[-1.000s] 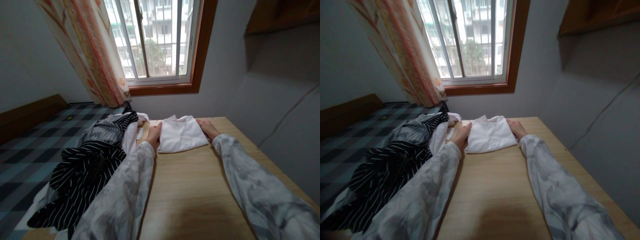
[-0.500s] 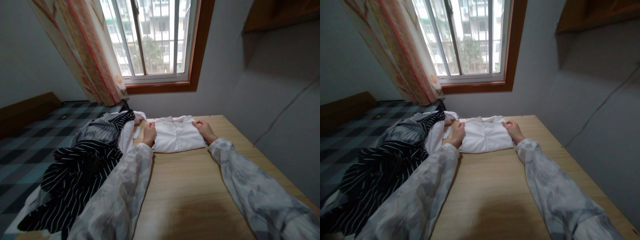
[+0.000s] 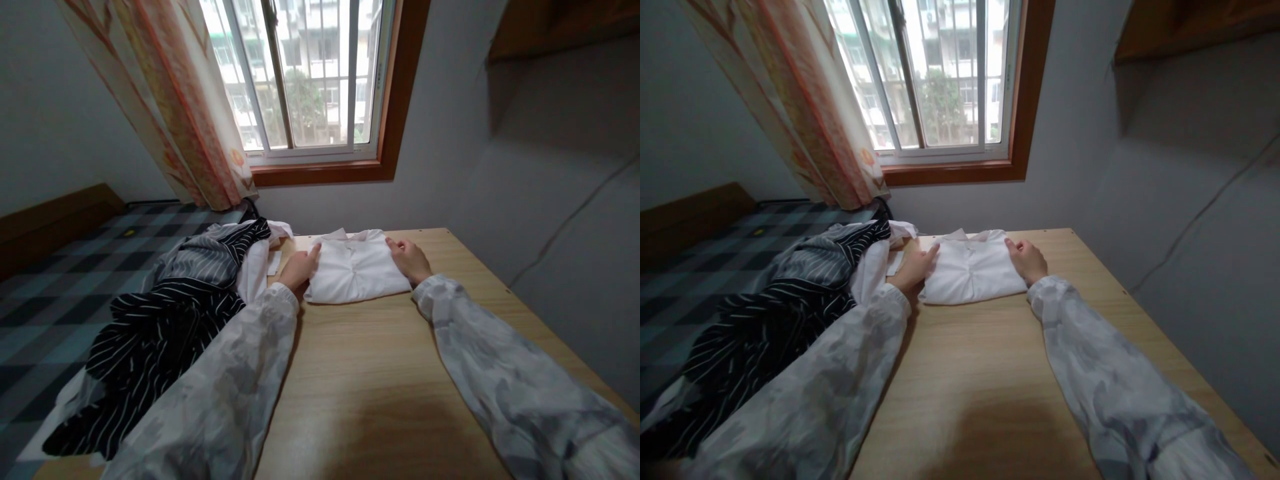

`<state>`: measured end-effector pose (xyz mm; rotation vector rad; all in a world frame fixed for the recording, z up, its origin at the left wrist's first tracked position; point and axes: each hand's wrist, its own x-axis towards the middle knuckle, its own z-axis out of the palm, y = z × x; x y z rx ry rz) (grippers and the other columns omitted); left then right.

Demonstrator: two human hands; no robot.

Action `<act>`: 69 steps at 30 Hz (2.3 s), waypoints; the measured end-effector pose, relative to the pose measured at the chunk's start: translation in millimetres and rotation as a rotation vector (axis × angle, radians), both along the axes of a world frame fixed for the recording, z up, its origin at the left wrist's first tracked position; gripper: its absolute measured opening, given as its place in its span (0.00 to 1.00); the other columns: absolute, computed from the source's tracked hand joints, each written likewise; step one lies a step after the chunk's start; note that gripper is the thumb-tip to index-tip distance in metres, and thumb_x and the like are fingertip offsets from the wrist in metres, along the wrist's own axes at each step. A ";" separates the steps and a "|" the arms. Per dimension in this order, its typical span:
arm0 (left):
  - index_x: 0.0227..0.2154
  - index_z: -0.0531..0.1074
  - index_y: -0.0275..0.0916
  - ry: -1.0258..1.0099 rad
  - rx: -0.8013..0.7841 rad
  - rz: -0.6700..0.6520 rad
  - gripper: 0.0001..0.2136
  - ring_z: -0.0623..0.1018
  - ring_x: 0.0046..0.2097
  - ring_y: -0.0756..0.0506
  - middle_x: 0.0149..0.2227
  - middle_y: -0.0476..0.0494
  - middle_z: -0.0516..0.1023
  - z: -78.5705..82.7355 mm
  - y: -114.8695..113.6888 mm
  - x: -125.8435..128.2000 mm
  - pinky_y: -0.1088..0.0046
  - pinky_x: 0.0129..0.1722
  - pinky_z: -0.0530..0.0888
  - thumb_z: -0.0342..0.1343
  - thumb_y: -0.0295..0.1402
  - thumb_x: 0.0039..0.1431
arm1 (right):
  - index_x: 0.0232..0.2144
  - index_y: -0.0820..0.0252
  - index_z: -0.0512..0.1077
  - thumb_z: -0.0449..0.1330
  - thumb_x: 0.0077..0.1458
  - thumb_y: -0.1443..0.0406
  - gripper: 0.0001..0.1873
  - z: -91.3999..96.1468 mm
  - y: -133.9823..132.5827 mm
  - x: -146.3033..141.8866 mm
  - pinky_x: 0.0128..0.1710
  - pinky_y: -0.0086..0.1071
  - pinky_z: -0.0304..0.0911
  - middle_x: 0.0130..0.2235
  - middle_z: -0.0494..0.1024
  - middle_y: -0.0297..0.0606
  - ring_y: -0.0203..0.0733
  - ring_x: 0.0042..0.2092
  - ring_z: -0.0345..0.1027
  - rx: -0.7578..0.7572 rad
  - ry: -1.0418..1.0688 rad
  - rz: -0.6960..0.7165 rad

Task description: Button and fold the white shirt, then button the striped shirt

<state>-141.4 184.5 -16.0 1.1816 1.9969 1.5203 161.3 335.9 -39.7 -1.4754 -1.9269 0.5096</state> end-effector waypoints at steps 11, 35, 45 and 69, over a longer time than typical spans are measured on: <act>0.31 0.73 0.44 0.568 -0.270 0.157 0.19 0.81 0.45 0.30 0.36 0.32 0.81 12.8 -32.3 20.3 0.57 0.48 0.71 0.59 0.52 0.72 | 0.29 0.53 0.75 0.62 0.69 0.44 0.24 -0.4 -13.8 10.5 0.37 0.39 0.60 0.32 0.84 0.47 0.51 0.35 0.74 0.118 -0.128 0.082; 0.83 0.53 0.37 0.880 -0.554 -0.162 0.37 0.53 0.84 0.31 0.85 0.35 0.46 -7.4 -38.5 65.9 0.40 0.81 0.53 0.42 0.50 0.80 | 0.84 0.71 0.48 0.43 0.76 0.39 0.52 -25.6 -5.3 -9.9 0.84 0.51 0.40 0.84 0.46 0.54 0.58 0.85 0.39 0.066 -0.426 0.591; 0.80 0.58 0.24 0.886 -0.577 -0.053 0.37 0.58 0.83 0.31 0.82 0.23 0.56 -13.2 -52.9 52.4 0.48 0.82 0.54 0.42 0.48 0.79 | 0.84 0.68 0.48 0.39 0.77 0.42 0.48 -18.6 -10.4 13.1 0.83 0.54 0.39 0.85 0.46 0.51 0.56 0.85 0.39 -0.062 -0.513 0.460; 0.78 0.65 0.43 0.985 -0.231 -0.425 0.31 0.60 0.82 0.33 0.82 0.34 0.58 -12.5 -4.5 18.6 0.46 0.80 0.59 0.44 0.51 0.82 | 0.83 0.60 0.53 0.41 0.79 0.44 0.43 -2.7 -12.3 -48.0 0.82 0.55 0.43 0.85 0.47 0.46 0.54 0.85 0.40 0.142 -0.482 0.670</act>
